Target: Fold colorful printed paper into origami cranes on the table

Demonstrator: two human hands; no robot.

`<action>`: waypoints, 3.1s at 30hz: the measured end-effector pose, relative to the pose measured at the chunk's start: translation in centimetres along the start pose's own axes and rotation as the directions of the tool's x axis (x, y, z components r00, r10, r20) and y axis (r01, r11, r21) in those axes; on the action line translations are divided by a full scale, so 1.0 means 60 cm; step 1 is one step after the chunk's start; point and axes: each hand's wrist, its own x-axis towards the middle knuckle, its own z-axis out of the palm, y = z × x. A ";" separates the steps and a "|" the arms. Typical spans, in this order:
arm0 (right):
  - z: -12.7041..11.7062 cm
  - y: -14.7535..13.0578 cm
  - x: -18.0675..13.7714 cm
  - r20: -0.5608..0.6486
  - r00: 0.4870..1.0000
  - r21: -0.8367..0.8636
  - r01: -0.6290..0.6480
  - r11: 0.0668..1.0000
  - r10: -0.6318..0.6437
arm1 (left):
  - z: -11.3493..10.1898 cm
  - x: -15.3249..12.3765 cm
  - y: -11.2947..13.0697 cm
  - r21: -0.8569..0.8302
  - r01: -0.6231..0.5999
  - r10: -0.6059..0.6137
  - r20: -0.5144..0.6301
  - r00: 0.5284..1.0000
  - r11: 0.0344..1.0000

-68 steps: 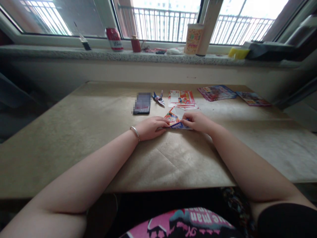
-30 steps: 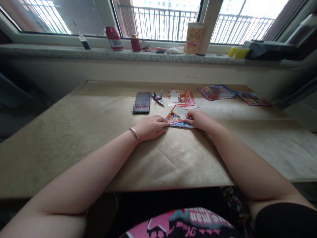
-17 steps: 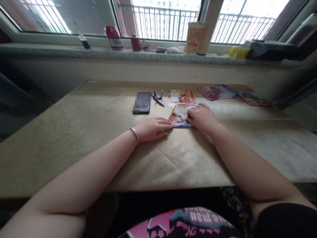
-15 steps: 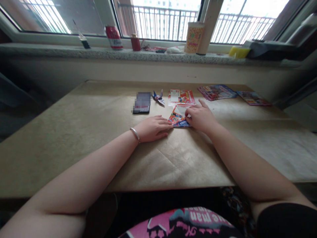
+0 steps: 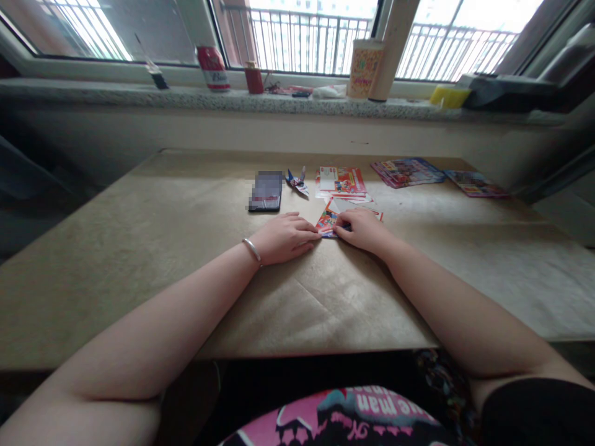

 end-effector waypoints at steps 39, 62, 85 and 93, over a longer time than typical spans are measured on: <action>0.004 0.004 0.008 0.031 0.993 -0.068 -0.115 0.991 0.117 | -0.011 -0.004 0.003 0.126 0.105 -0.114 0.059 0.992 0.986; 0.009 -0.015 0.005 -0.034 0.998 -0.033 0.052 0.998 -0.053 | 0.009 -0.006 -0.004 -0.070 0.079 -0.079 0.003 0.997 0.994; 0.005 -0.001 0.013 -0.015 0.999 -0.107 0.034 0.994 -0.036 | 0.001 0.014 0.025 0.092 0.121 -0.123 0.023 0.992 0.988; 0.012 0.007 0.014 -0.031 0.999 -0.072 0.040 0.997 -0.042 | -0.013 0.013 0.021 0.083 0.166 -0.171 0.055 0.984 0.983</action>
